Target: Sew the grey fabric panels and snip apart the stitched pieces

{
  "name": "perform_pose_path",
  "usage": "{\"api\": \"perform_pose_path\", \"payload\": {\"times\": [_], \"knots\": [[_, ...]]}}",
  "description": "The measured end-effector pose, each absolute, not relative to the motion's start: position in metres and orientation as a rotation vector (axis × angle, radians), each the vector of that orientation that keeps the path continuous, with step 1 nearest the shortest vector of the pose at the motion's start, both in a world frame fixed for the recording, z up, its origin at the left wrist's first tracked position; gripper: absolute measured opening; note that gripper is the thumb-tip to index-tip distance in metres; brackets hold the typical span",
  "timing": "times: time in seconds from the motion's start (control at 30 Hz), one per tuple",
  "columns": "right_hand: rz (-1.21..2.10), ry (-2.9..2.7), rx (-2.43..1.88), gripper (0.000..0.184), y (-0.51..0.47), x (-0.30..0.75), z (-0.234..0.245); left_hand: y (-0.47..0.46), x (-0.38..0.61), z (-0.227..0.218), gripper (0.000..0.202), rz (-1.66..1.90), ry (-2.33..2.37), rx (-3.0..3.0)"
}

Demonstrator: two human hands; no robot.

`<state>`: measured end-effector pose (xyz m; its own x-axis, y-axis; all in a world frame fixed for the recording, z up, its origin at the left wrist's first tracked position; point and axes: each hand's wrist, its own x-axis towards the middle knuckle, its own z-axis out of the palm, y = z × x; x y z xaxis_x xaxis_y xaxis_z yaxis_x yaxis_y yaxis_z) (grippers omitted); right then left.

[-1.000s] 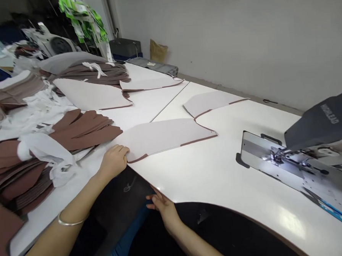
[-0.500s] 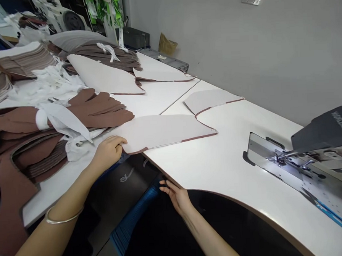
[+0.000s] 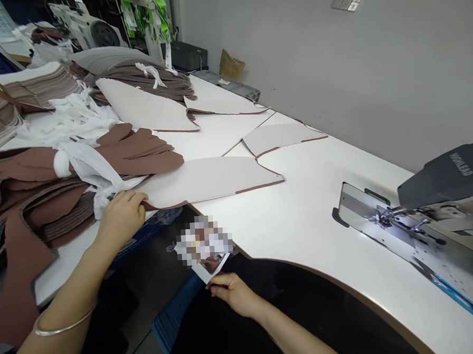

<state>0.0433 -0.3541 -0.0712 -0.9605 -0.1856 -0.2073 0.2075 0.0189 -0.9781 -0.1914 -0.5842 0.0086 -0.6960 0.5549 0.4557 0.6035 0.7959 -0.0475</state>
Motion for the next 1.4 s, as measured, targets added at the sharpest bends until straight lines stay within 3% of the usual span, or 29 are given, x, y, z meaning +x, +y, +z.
{"api": "perform_pose_path", "payload": {"times": [0.17,0.4,0.5,0.7,0.83,1.03,1.27,1.4], "knots": [[-1.69,2.357,-0.286,0.026,-0.352,0.047,-0.058,-0.584,-0.19,0.011,0.021,-0.06,-2.504,-0.887],[-1.133,2.972,-0.368,0.034,-0.352,0.061,-0.016,-0.621,-0.15,0.027,0.019,0.267,-2.437,-0.738],[-0.997,3.141,-0.418,0.034,-0.356,0.043,-0.005,-0.634,-0.129,0.026,0.016,0.243,-2.423,-0.74],[-0.406,3.225,-0.299,0.032,-0.38,-0.015,-0.011,-0.625,-0.101,0.022,0.023,0.164,-2.501,-0.786],[-0.422,3.137,0.011,0.043,-0.397,-0.032,-0.022,-0.616,-0.097,0.019,0.035,0.171,-2.556,-0.763],[-0.581,3.161,-0.076,0.027,-0.394,-0.027,-0.027,-0.614,-0.114,0.012,0.03,-0.012,-2.555,-0.864],[-0.31,3.33,-0.121,0.009,-0.378,-0.018,-0.023,-0.603,-0.113,0.018,0.029,-0.043,-2.537,-0.94],[-0.084,3.371,-0.153,0.009,-0.377,-0.015,-0.024,-0.593,-0.107,0.022,0.037,0.055,-2.626,-0.889]]}}
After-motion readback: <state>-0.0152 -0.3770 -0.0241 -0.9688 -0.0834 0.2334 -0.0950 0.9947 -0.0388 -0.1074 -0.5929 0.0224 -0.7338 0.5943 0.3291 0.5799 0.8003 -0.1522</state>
